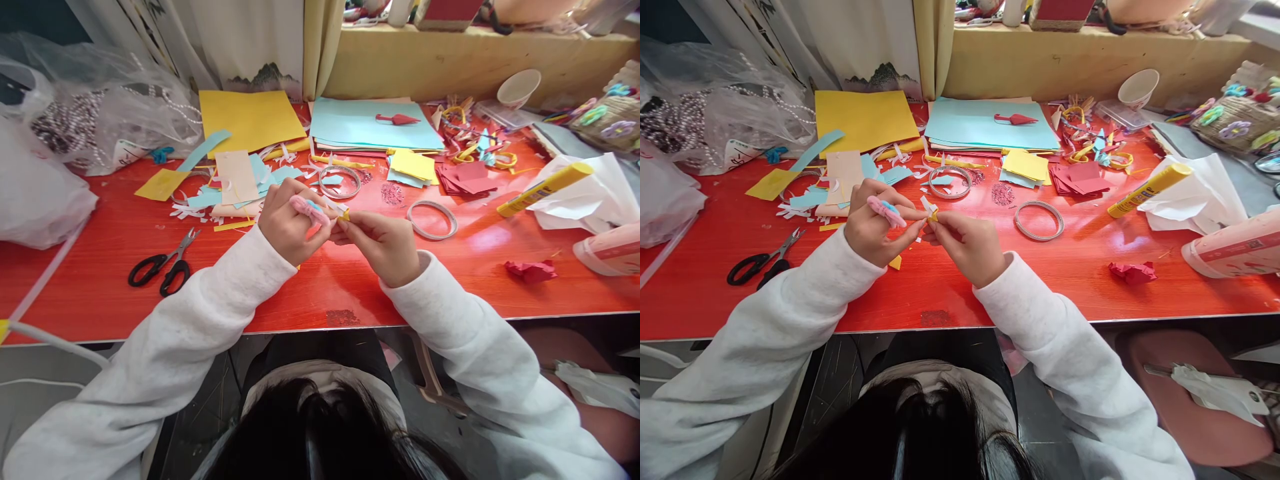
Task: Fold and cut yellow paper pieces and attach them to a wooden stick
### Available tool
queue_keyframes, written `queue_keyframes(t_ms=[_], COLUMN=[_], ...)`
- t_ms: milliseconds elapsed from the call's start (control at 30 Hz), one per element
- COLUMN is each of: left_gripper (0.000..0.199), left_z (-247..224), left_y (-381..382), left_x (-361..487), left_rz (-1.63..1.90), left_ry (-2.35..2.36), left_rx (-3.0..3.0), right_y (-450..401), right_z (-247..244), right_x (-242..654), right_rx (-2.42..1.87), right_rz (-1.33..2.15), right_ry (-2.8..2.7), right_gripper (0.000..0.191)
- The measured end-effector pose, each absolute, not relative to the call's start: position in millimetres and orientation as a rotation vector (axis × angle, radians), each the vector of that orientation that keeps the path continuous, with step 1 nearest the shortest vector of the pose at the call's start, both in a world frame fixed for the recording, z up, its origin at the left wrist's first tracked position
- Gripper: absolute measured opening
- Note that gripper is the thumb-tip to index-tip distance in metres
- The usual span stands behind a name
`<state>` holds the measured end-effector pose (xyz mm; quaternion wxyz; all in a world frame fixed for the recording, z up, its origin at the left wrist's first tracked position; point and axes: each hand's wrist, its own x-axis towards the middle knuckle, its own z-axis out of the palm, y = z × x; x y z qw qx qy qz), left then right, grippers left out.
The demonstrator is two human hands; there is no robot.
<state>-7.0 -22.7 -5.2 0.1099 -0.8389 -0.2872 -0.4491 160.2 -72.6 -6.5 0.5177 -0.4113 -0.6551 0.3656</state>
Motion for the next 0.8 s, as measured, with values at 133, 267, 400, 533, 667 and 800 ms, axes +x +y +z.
queue_keyframes(t_ms=[133, 267, 400, 533, 667, 800], left_gripper=[0.009, 0.008, 0.007, 0.005, 0.007, 0.013], left_z=[-4.8, -3.6, -3.2, -4.3, -4.5, -3.6], left_y=[-22.3, -22.9, -24.3, -24.6, -25.4, -26.1], left_x=[-6.8, -6.9, -5.6, -3.1, -2.0, -2.1], left_rz=[-1.299, -1.318, -1.416, -1.518, -1.457, -1.377], left_ry=[-0.888, -0.847, -0.817, -0.815, -0.9, -1.039], left_rx=[-2.48, -2.445, -2.441, -2.44, -2.457, -2.517], right_y=[-72.3, -72.1, -72.9, -73.8, -74.2, -75.0], right_z=[-7.5, -6.8, -5.7, -3.6, -2.0, -0.6], right_x=[161.4, 162.1, 161.6, 160.7, 160.6, 160.4], right_rx=[-1.03, -1.06, -1.049, -1.066, -1.087, -1.1], right_rz=[0.758, 0.699, 0.669, 0.585, 0.536, 0.499], right_ry=[-1.648, -1.689, -1.7, -1.74, -1.772, -1.787], right_gripper=[0.014, 0.015, 0.015, 0.016, 0.018, 0.018])
